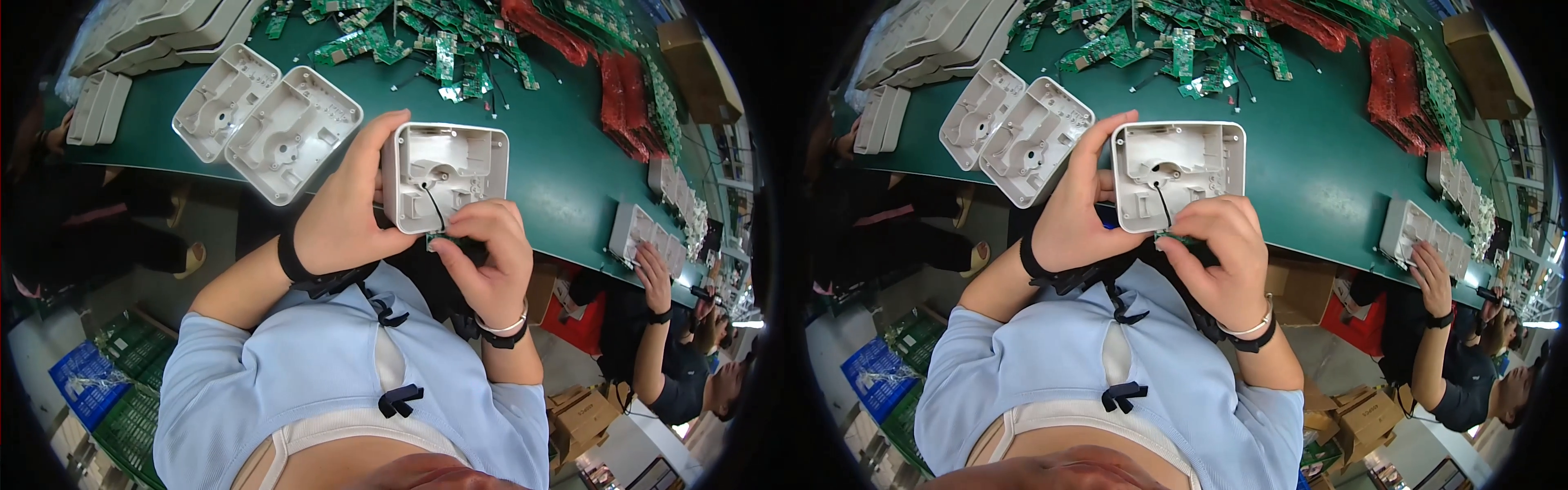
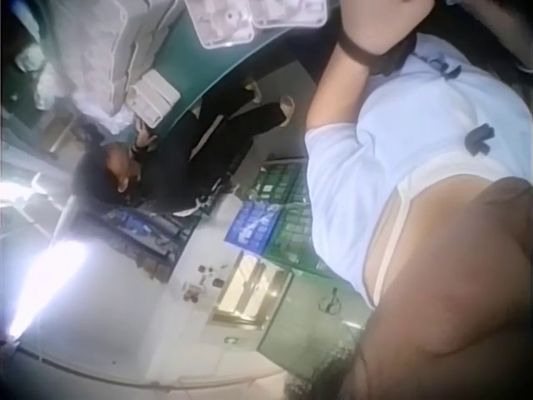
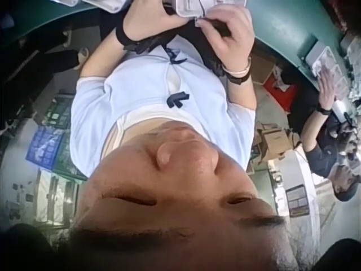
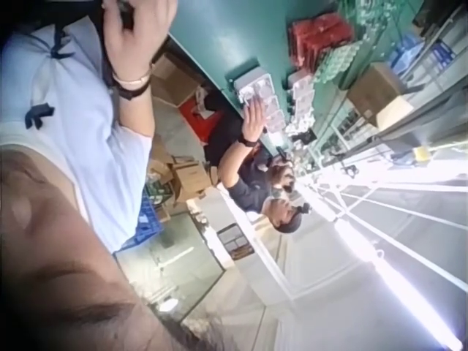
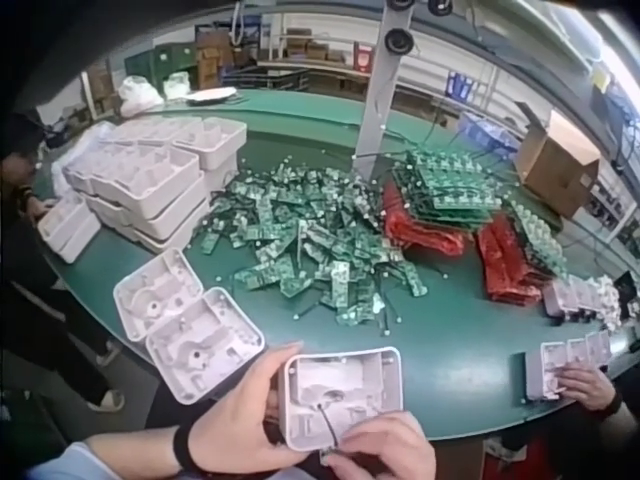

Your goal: Assembling electronic components by placing small PCB boards and wires into plastic enclosures.

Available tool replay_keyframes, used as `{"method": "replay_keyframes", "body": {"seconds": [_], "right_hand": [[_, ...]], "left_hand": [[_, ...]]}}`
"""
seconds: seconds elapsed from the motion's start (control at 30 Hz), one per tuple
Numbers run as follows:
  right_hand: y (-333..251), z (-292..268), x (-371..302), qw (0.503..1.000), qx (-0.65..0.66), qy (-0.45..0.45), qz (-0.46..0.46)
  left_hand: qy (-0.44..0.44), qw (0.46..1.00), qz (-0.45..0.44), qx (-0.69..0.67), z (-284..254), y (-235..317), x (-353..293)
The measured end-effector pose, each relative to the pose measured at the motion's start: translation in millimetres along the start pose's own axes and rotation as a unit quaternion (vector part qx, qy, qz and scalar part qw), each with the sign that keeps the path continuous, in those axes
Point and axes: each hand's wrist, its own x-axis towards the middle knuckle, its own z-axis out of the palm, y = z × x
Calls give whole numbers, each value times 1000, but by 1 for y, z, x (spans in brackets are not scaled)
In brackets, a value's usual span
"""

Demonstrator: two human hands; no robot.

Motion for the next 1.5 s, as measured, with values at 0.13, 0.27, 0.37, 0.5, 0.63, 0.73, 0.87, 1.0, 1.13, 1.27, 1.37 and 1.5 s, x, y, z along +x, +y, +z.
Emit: {"method": "replay_keyframes", "body": {"seconds": [0.13, 0.27, 0.37, 0.5, 0.63, 0.73, 0.87, 1.0, 1.13, 1.27, 1.37, 1.5], "right_hand": [[-5, -8, 9, 995, 20, -1, 93], [-2, -19, 14, 993, -82, -86, -17], [2, -20, 9, 985, -115, -89, -92], [14, -38, -5, 982, -138, -54, -119], [37, -103, -33, 938, -335, -6, -87], [76, -167, -65, 910, -412, 34, 12], [122, -244, -103, 895, -429, 62, 103], [150, -287, -123, 861, -462, 63, 204], [148, -288, -118, 820, -522, 41, 232], [128, -249, -80, 815, -561, 87, 117], [92, -176, -19, 916, -362, 106, 142], [78, -95, 76, 975, -167, -23, 147]], "left_hand": [[2, 1000, 11, 3, 5, -3, -3], [-7, 1000, 14, -14, 8, -6, -5], [-16, 999, 18, -44, 13, -5, -7], [-60, 997, 17, -41, -2, 13, -17], [22, 927, 146, 344, -39, 42, -40], [78, 855, 147, 492, -59, 45, -46], [113, 776, 126, 608, -65, 43, -51], [109, 760, 137, 625, -65, 27, -48], [111, 758, 180, 617, -65, 22, -49], [111, 789, 210, 567, -53, 24, -47], [87, 809, 243, 528, -41, 22, -40], [40, 817, 293, 495, -24, 11, -27]]}}
